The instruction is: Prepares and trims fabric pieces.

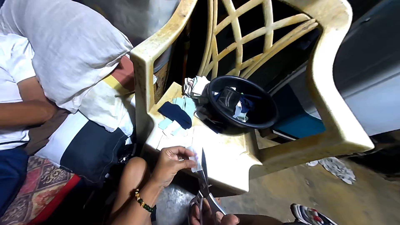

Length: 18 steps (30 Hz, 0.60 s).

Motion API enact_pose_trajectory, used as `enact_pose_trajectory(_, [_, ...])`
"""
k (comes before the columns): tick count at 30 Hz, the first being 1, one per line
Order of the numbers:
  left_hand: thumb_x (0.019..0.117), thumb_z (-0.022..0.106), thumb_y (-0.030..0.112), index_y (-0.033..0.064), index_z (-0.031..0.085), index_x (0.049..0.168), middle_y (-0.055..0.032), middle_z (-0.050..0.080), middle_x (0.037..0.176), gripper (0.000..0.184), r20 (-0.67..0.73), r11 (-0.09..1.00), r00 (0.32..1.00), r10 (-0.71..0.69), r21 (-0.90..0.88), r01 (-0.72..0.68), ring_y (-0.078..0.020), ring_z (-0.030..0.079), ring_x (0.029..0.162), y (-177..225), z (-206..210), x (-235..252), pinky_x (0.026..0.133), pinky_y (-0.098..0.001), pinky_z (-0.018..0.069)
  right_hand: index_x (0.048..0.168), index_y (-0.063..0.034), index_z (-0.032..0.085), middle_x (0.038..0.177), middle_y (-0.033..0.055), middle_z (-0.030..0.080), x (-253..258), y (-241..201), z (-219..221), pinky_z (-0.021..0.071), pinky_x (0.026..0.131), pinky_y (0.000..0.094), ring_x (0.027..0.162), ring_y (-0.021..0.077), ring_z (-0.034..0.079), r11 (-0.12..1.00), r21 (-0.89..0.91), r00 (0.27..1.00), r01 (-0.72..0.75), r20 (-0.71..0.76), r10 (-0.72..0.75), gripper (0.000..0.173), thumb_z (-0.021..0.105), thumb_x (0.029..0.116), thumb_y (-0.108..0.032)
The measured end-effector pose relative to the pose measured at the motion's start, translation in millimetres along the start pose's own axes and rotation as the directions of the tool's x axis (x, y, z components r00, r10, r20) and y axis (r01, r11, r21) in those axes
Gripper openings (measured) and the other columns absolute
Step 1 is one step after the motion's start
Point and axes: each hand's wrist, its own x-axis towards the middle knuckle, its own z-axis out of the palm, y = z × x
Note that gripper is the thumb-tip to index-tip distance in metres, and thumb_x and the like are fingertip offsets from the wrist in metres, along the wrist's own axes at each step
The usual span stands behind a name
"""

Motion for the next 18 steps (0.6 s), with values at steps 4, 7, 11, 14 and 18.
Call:
enact_pose_trajectory(4, [0.0724,0.072,-0.018,0.0033,0.075,0.086,0.0031,0.072,0.080,0.026,-0.007,1.000,1.000,0.001,0.018,-0.001,-0.0040,0.068,0.069,1.6,0.6,0.6,0.067,-0.0213,0.0602,0.102,-0.0258,0.070,0.077,-0.0117,0.066,-0.6,1.4,2.5,0.0476,0.048,0.0143,0.056,-0.0037,0.059,0.998,-0.057,0.998,0.027,-0.062,-0.031,0.060,0.055,0.0819,-0.080])
enact_pose_trajectory(7, [0.0719,0.072,-0.019,0.0032,0.075,0.086,0.0032,0.072,0.080,0.026,0.002,1.000,1.000,-0.007,0.020,0.007,-0.0041,0.068,0.070,2.8,0.0,0.3,0.068,-0.0212,0.0600,0.095,-0.0261,0.069,0.069,-0.0138,0.063,-1.5,1.0,6.8,0.0446,0.043,0.0131,0.050,-0.0058,0.055,0.991,-0.132,0.987,0.022,-0.154,-0.043,0.051,0.056,0.0844,-0.075])
enact_pose_trajectory(11, [0.0711,0.072,-0.019,0.0040,0.075,0.085,0.0032,0.072,0.079,0.027,0.033,0.999,0.999,-0.036,0.006,0.035,-0.0041,0.068,0.070,4.1,-2.1,-0.6,0.068,-0.0213,0.0602,0.093,-0.0256,0.069,0.070,-0.0132,0.063,-0.9,1.5,4.3,0.0469,0.045,0.0142,0.052,-0.0047,0.057,0.988,-0.155,0.987,0.003,-0.159,-0.028,0.049,0.057,0.0852,-0.072])
enact_pose_trajectory(14, [0.0720,0.072,-0.019,0.0040,0.075,0.085,0.0034,0.072,0.080,0.026,0.075,0.999,0.996,-0.045,0.003,0.045,-0.0038,0.068,0.072,1.3,-2.9,-1.7,0.069,-0.0213,0.0601,0.103,-0.0242,0.069,0.080,-0.0107,0.067,4.0,-2.5,0.6,0.0508,0.054,0.0164,0.062,-0.0016,0.061,0.992,-0.123,0.998,-0.001,-0.059,-0.007,0.064,0.050,0.0821,-0.082])
enact_pose_trajectory(18, [0.0713,0.073,-0.019,0.0040,0.075,0.085,0.0038,0.071,0.080,0.026,0.060,0.999,0.997,-0.042,0.012,0.042,-0.0038,0.068,0.072,0.9,-1.9,-0.9,0.070,-0.0211,0.0598,0.103,-0.0263,0.069,0.080,-0.0114,0.066,9.1,-5.9,3.0,0.0504,0.053,0.0152,0.061,-0.0025,0.061,0.996,-0.094,0.998,0.006,-0.066,-0.012,0.064,0.051,0.0794,-0.083])
